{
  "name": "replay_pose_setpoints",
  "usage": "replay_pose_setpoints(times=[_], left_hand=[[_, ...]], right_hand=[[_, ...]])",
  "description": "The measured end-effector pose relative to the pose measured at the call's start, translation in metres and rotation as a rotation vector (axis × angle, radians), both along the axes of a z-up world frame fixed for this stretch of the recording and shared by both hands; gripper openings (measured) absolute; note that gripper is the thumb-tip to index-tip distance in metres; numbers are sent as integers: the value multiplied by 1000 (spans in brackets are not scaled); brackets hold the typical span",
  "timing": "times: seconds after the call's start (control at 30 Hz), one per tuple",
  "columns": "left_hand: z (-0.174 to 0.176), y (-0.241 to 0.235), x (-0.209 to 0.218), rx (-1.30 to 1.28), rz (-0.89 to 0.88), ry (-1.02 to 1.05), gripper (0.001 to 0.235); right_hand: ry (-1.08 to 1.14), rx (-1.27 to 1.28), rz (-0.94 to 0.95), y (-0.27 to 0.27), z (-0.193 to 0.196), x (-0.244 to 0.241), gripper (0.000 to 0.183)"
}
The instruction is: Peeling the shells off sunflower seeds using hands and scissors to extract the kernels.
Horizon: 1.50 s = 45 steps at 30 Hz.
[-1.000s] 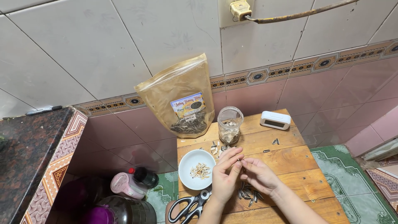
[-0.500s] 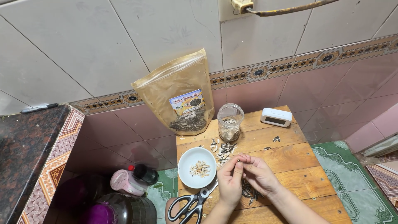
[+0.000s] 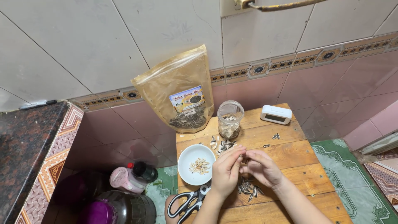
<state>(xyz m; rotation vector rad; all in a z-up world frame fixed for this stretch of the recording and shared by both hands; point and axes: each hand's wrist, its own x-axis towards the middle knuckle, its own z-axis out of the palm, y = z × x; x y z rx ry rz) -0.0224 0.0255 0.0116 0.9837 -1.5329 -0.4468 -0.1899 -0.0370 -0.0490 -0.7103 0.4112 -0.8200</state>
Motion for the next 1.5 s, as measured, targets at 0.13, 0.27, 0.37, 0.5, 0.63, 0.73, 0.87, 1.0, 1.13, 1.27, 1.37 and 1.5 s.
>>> replay_pose_setpoints(times=[0.13, 0.27, 0.37, 0.5, 0.63, 0.73, 0.87, 1.0, 1.13, 1.27, 1.37, 1.5], left_hand=[[-2, 1, -1, 0, -14, -94, 22], [-4, 1, -2, 56, -34, -43, 19], [-8, 0, -3, 107, -55, 20, 18], [-17, -2, -4, 346, -106, 278, 21], [-27, -9, -1, 490, -225, 567, 26], [-31, -15, 10, 552, -282, 795, 26], [2, -2, 55, 327, 15, 419, 21], [29, 14, 94, 425, 285, -215, 16], [27, 15, 105, 526, 303, -336, 15], [25, 17, 113, 707, 372, -302, 19], [21, 18, 116, 748, 367, -319, 19], [37, 24, 111, 835, 361, -298, 19]], right_hand=[[76, -85, -3, -9, -28, -7, 33], [208, -88, -37, -10, -28, -5, 31], [220, -74, -48, -6, -14, 0, 32], [188, -82, -33, -7, -22, 0, 33], [192, -105, -54, -6, -22, 3, 29], [331, -207, -148, -4, -13, 8, 25], [694, -407, -360, -12, -11, 19, 26], [729, -374, -315, -11, 12, 38, 33], [687, -503, -309, -12, 1, 36, 40], [804, -556, -350, -18, -8, 23, 33], [860, -528, -376, -18, -10, 17, 28], [871, -600, -420, -15, -5, 17, 24]])
